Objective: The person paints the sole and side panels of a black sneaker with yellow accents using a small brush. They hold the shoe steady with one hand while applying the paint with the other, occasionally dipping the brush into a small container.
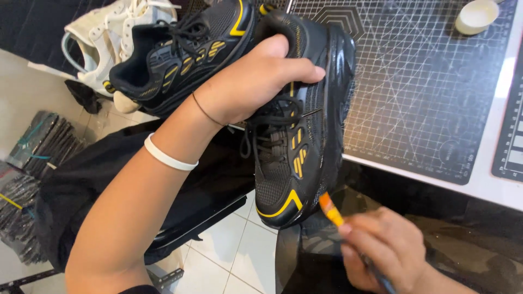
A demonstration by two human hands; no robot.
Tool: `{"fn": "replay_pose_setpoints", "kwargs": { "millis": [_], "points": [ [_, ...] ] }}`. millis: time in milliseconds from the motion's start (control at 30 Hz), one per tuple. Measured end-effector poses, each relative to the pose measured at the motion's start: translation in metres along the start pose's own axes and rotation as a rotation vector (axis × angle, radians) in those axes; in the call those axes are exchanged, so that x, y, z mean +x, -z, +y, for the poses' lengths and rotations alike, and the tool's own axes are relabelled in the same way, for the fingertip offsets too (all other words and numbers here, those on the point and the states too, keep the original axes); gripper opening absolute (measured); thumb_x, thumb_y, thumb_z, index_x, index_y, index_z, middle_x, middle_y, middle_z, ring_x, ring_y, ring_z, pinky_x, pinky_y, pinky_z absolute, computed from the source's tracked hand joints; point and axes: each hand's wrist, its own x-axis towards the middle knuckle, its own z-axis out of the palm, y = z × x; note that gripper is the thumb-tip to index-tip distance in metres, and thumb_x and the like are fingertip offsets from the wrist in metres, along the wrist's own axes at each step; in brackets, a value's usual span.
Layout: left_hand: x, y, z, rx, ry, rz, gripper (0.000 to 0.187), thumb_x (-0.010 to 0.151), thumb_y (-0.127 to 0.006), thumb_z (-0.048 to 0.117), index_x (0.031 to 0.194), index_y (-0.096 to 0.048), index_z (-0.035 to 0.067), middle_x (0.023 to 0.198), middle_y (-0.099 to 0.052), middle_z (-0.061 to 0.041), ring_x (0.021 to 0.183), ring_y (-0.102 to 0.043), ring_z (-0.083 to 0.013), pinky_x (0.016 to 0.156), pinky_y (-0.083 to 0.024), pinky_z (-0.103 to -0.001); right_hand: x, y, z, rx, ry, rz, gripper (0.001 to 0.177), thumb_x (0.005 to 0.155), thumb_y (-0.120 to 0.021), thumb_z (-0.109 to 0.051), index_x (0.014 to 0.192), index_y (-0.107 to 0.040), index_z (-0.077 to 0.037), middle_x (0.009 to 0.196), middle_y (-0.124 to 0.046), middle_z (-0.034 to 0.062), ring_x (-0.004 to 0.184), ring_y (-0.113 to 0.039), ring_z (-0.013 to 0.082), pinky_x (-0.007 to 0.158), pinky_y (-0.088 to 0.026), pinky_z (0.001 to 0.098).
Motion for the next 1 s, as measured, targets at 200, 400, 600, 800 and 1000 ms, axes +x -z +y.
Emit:
{"fn": "replay_pose_setpoints", "kwargs": {
  "millis": [200,400,600,800,1000],
  "points": [
    [-0.002,-0.002,0.003,-0.010,0.077,0.010,0.031,0.067,-0.058,0.015,0.092,-0.046,0.001,0.078,-0.057,-0.009,0.068,-0.059,-0.0170,0.059,-0.051,-0.029,0.001,0.005,-0.002,0.015,-0.011,0.073,0.016,0.078,-0.048,-0.019,0.082,-0.056,-0.006,0.070,-0.058,0.0075,0.051,-0.054,0.0164,0.046,-0.045,0.0258],
    [-0.001,-0.001,0.003,0.000,0.049,0.025,0.030,0.067,-0.058,0.015,0.091,-0.048,0.002,0.076,-0.057,-0.009,0.066,-0.057,-0.0163,0.056,-0.050,-0.029,0.022,0.003,-0.001,0.031,-0.083,0.050,0.018,0.081,-0.046,-0.013,0.090,-0.053,0.002,0.079,-0.058,0.0156,0.055,-0.054,0.0222,0.052,-0.047,0.0272],
    [0.000,-0.002,0.002,0.013,0.083,0.022,0.031,0.066,-0.058,0.016,0.092,-0.048,0.001,0.080,-0.058,-0.009,0.070,-0.058,-0.0163,0.060,-0.051,-0.030,0.006,0.007,0.001,0.067,-0.038,0.088,0.015,0.078,-0.047,-0.018,0.078,-0.056,-0.006,0.066,-0.057,0.0061,0.050,-0.054,0.0160,0.047,-0.044,0.0250],
    [0.001,0.000,0.002,-0.015,0.046,0.017,0.031,0.067,-0.058,0.014,0.093,-0.049,0.001,0.077,-0.058,-0.009,0.067,-0.058,-0.0162,0.058,-0.050,-0.029,0.013,0.003,0.009,0.049,-0.004,0.003,0.016,0.080,-0.046,-0.014,0.088,-0.052,-0.002,0.079,-0.058,0.0127,0.060,-0.058,0.0217,0.052,-0.048,0.0306],
    [0.003,-0.001,0.000,-0.074,0.087,0.014,0.028,0.067,-0.058,0.012,0.090,-0.046,0.000,0.074,-0.056,-0.012,0.064,-0.058,-0.0196,0.055,-0.052,-0.032,-0.012,0.008,0.015,0.135,-0.045,-0.010,0.019,0.080,-0.047,-0.021,0.092,-0.055,-0.007,0.083,-0.058,0.0075,0.062,-0.059,0.0182,0.059,-0.051,0.0300]
  ]
}}
